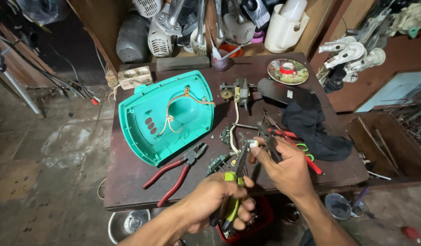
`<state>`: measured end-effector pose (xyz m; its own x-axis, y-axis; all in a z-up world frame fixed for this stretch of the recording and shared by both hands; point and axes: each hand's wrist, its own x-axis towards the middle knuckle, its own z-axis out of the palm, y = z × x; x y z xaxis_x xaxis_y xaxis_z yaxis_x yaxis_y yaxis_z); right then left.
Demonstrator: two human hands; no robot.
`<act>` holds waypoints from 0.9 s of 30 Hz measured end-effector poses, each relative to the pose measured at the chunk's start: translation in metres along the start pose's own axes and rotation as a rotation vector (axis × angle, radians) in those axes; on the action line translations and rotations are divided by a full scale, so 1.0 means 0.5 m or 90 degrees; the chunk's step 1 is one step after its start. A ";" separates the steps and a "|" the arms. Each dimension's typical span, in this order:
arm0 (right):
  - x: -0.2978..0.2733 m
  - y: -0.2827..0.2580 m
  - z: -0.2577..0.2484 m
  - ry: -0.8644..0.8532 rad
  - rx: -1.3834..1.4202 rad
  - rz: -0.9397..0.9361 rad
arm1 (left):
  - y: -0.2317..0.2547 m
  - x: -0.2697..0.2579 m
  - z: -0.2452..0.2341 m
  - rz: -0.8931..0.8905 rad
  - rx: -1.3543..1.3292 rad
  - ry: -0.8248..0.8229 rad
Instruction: The person uses pliers to strip the insulation from wires connected to a small electrical component. They then use a screwdriver to tighten a screw on the component and place it into a teal plastic housing.
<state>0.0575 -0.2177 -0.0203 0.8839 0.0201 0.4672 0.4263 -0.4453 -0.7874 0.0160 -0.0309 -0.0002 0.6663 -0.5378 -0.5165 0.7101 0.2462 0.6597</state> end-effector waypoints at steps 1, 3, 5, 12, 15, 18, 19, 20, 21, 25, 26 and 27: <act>-0.002 0.012 0.004 0.002 -0.001 0.001 | -0.003 -0.002 0.005 -0.002 0.001 -0.001; -0.002 0.034 0.014 0.064 0.022 0.098 | -0.006 -0.006 0.011 -0.018 0.045 0.031; -0.006 0.018 0.013 0.075 0.137 0.182 | 0.011 -0.021 0.033 -0.033 0.126 0.063; -0.021 0.009 0.020 0.071 0.251 0.205 | -0.012 0.012 0.017 0.040 0.081 0.081; -0.025 0.002 0.021 0.090 0.162 0.189 | 0.001 -0.002 0.021 0.029 0.145 0.084; -0.024 0.000 0.020 0.078 0.194 0.189 | 0.000 -0.007 0.022 -0.007 0.162 0.096; -0.026 0.001 0.019 0.078 0.194 0.190 | -0.004 -0.004 0.020 -0.008 0.162 0.096; -0.026 0.002 0.020 0.077 0.178 0.184 | -0.007 -0.002 0.017 0.003 0.165 0.085; -0.027 0.002 0.021 0.077 0.162 0.177 | -0.011 0.000 0.015 0.014 0.168 0.074; -0.029 -0.005 0.023 0.083 0.108 0.148 | 0.002 -0.004 0.021 0.020 0.125 0.079; -0.031 -0.004 0.022 0.072 0.100 0.135 | 0.004 -0.005 0.022 0.015 0.119 0.084; -0.033 -0.002 0.021 0.061 0.093 0.122 | 0.005 -0.007 0.023 0.011 0.112 0.090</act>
<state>0.0446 -0.2083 -0.0312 0.9318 -0.1402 0.3349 0.2825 -0.2994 -0.9114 0.0129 -0.0377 0.0096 0.7120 -0.4140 -0.5672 0.6557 0.1029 0.7480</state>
